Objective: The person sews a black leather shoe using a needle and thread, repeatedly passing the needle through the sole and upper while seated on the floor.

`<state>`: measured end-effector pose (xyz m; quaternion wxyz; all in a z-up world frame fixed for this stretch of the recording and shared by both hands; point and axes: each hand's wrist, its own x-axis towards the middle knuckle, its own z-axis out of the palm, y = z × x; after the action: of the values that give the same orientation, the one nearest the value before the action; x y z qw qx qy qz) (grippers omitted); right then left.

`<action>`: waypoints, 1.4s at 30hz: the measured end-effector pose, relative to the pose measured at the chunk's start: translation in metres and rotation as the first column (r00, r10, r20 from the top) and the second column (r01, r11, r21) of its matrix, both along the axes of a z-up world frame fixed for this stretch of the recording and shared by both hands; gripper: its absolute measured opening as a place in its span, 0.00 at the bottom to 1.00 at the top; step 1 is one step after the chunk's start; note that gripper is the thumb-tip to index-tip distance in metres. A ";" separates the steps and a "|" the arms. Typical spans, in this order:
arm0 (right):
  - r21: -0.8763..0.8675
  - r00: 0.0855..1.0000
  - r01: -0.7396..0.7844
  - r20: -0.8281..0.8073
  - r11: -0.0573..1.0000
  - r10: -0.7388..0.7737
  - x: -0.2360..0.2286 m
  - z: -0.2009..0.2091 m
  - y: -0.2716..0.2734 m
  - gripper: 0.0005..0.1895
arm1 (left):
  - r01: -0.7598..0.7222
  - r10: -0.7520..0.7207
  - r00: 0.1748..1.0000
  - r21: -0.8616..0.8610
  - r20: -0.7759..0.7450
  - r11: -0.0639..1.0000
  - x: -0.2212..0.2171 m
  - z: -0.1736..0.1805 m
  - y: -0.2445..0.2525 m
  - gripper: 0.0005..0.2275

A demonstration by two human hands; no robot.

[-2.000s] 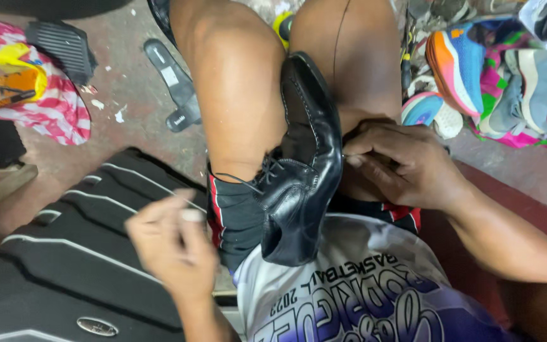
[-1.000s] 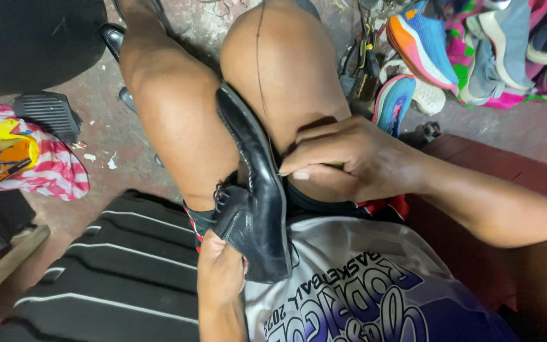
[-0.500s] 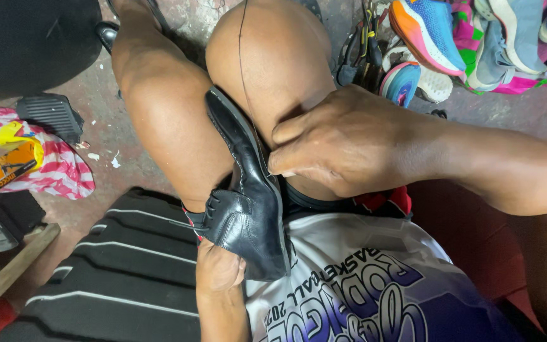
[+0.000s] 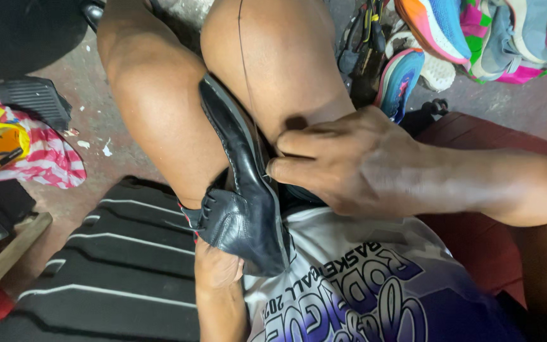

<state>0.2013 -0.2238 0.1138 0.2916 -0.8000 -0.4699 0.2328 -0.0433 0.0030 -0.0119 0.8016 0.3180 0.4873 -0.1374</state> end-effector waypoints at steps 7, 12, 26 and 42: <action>0.034 0.996 0.057 0.067 0.998 -0.059 -0.013 -0.003 0.004 0.12 | 0.053 -0.086 0.986 0.222 0.143 0.974 0.009 0.008 -0.015 0.11; 0.008 0.986 0.089 0.142 0.996 -0.089 -0.014 -0.024 -0.007 0.07 | -0.009 -0.027 0.987 0.220 0.159 0.975 0.014 0.005 -0.018 0.11; -0.123 0.887 0.186 0.448 0.975 -0.113 -0.001 -0.054 -0.048 0.23 | -0.102 0.043 0.944 0.165 0.326 0.981 0.026 0.020 -0.018 0.11; 0.132 0.958 0.205 0.177 0.970 -0.227 -0.008 -0.029 -0.051 0.22 | -0.004 -0.847 0.490 0.971 -0.205 -0.238 0.145 0.161 -0.053 0.10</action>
<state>0.1935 -0.2752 0.0847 0.3134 -0.8475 -0.4178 0.0950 0.1017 -0.0502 0.1491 0.3085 0.9501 -0.0245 0.0402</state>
